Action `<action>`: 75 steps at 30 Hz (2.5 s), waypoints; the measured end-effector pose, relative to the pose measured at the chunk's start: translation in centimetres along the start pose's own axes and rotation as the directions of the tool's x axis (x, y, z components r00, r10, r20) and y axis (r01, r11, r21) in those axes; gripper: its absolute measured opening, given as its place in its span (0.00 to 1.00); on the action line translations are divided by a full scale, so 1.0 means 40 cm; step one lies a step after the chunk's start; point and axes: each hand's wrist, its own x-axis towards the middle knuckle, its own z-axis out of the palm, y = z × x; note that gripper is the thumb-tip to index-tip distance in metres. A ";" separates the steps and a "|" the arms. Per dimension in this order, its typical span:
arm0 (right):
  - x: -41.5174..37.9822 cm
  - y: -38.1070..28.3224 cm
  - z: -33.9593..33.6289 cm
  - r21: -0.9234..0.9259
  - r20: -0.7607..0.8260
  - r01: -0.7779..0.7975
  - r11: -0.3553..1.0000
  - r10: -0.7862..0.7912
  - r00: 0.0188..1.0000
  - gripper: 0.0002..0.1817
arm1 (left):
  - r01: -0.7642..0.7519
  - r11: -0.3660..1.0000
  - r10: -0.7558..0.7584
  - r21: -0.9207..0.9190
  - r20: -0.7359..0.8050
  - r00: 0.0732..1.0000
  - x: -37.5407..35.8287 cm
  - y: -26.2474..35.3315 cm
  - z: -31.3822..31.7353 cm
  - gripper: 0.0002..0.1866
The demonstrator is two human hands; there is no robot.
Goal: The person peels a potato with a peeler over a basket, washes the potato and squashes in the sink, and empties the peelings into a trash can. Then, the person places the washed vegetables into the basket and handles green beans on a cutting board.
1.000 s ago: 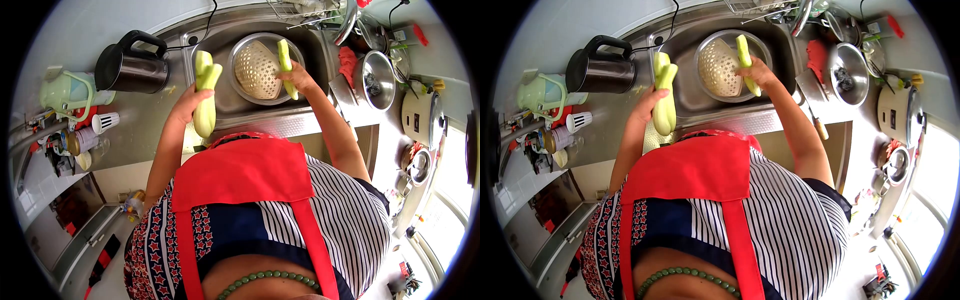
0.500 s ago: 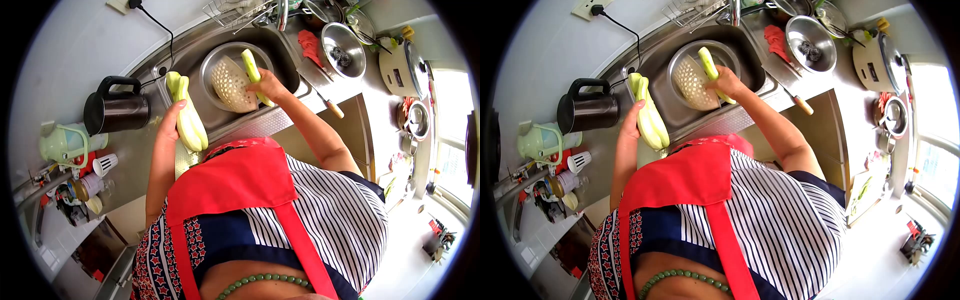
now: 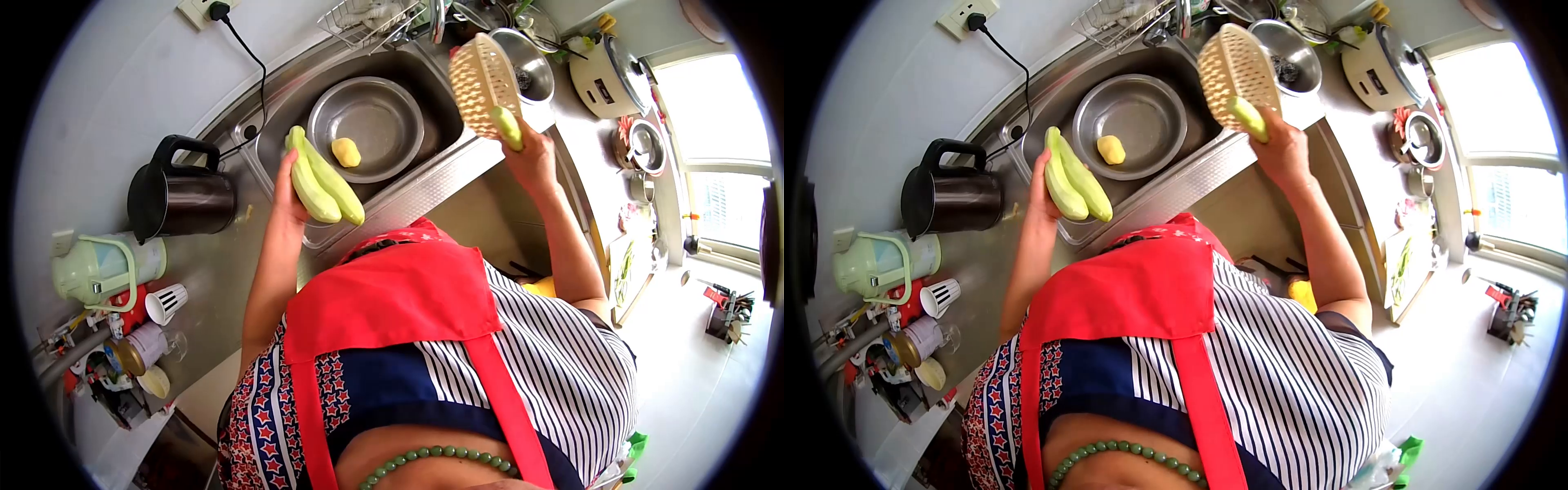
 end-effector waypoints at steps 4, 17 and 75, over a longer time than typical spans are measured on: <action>0.064 0.145 -0.031 -0.228 -0.088 -0.037 0.973 0.017 0.996 0.17 | 0.019 0.995 0.007 -0.093 0.271 0.963 -0.003 -0.036 0.040 0.32; 0.318 0.461 0.093 -0.306 0.101 0.145 0.941 -0.119 0.988 0.12 | 0.020 0.973 0.057 -0.232 0.320 0.946 0.169 -0.165 0.214 0.35; 0.425 0.145 0.437 0.577 0.648 -0.120 0.808 -0.364 0.669 0.34 | 0.015 0.969 0.000 -0.245 0.060 0.998 0.675 -0.219 0.352 0.25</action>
